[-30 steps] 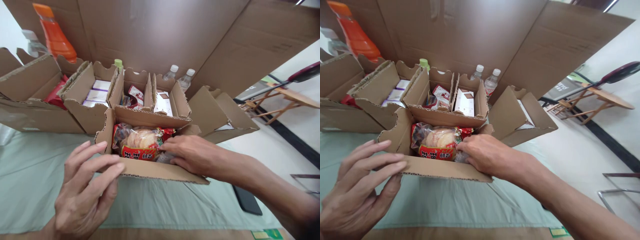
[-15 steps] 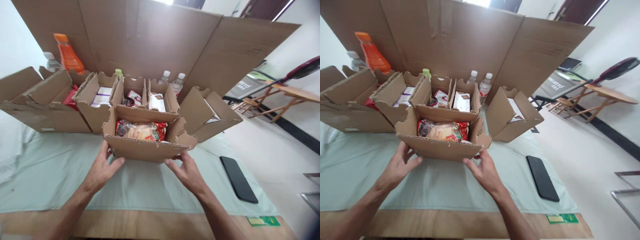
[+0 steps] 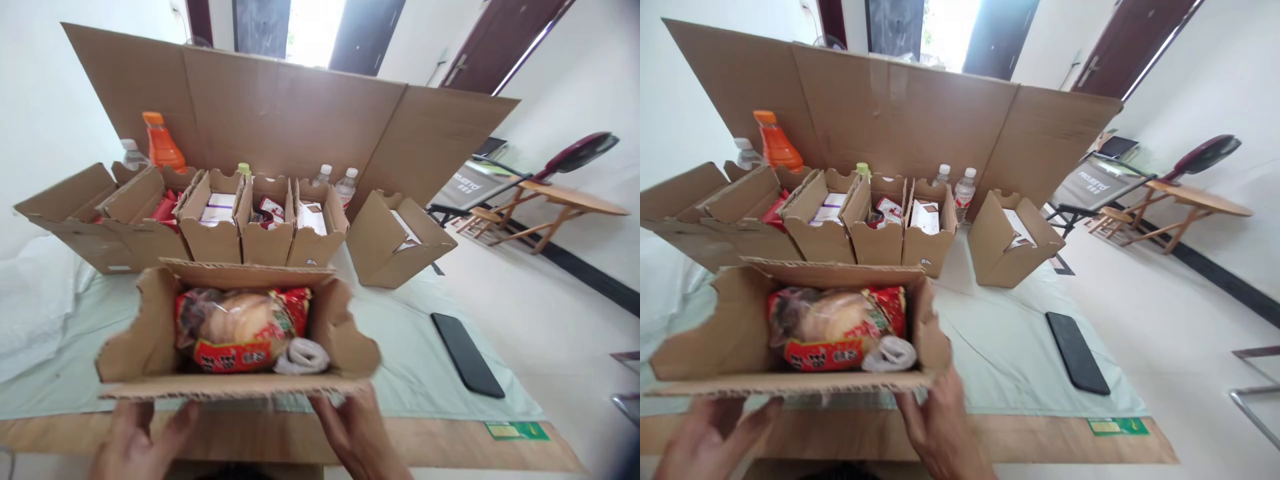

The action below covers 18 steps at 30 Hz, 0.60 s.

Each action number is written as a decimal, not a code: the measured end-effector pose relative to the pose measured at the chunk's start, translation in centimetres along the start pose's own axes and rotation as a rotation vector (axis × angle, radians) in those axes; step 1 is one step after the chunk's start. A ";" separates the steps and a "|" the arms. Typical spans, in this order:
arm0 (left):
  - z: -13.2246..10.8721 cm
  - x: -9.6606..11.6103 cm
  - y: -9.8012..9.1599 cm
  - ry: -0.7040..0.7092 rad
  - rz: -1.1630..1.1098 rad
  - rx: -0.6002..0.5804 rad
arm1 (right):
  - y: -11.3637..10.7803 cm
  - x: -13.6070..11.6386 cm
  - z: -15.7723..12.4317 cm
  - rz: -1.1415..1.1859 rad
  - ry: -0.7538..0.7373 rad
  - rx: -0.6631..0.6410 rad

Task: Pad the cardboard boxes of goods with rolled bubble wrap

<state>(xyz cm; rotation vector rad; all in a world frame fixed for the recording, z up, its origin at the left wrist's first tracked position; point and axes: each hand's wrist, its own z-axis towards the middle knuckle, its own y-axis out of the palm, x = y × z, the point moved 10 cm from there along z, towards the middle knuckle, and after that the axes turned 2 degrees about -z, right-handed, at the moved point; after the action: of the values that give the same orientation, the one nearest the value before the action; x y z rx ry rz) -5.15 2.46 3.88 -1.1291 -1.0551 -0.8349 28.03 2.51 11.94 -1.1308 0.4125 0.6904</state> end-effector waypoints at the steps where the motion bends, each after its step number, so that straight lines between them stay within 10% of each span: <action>1: 1.6 0.2 -0.6 -0.032 -0.047 0.003 | 1.3 -0.9 1.8 0.038 -0.008 -0.002; 7: 5.8 1.5 0.6 -0.012 -0.151 0.055 | 2.8 0.9 5.7 0.218 0.039 -0.181; 13: 5.3 -3.9 0.7 -0.090 -0.088 0.059 | -3.4 13.4 11.2 0.533 0.381 0.101; 18: 4.9 -7.8 1.1 -0.127 -0.038 0.028 | 1.5 18.7 22.0 0.687 0.430 0.098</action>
<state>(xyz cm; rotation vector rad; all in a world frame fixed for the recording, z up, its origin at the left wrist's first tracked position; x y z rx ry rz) -7.62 7.51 -3.43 -1.1538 -1.1932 -0.7840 39.74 28.66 7.73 -1.0376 1.2238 1.0052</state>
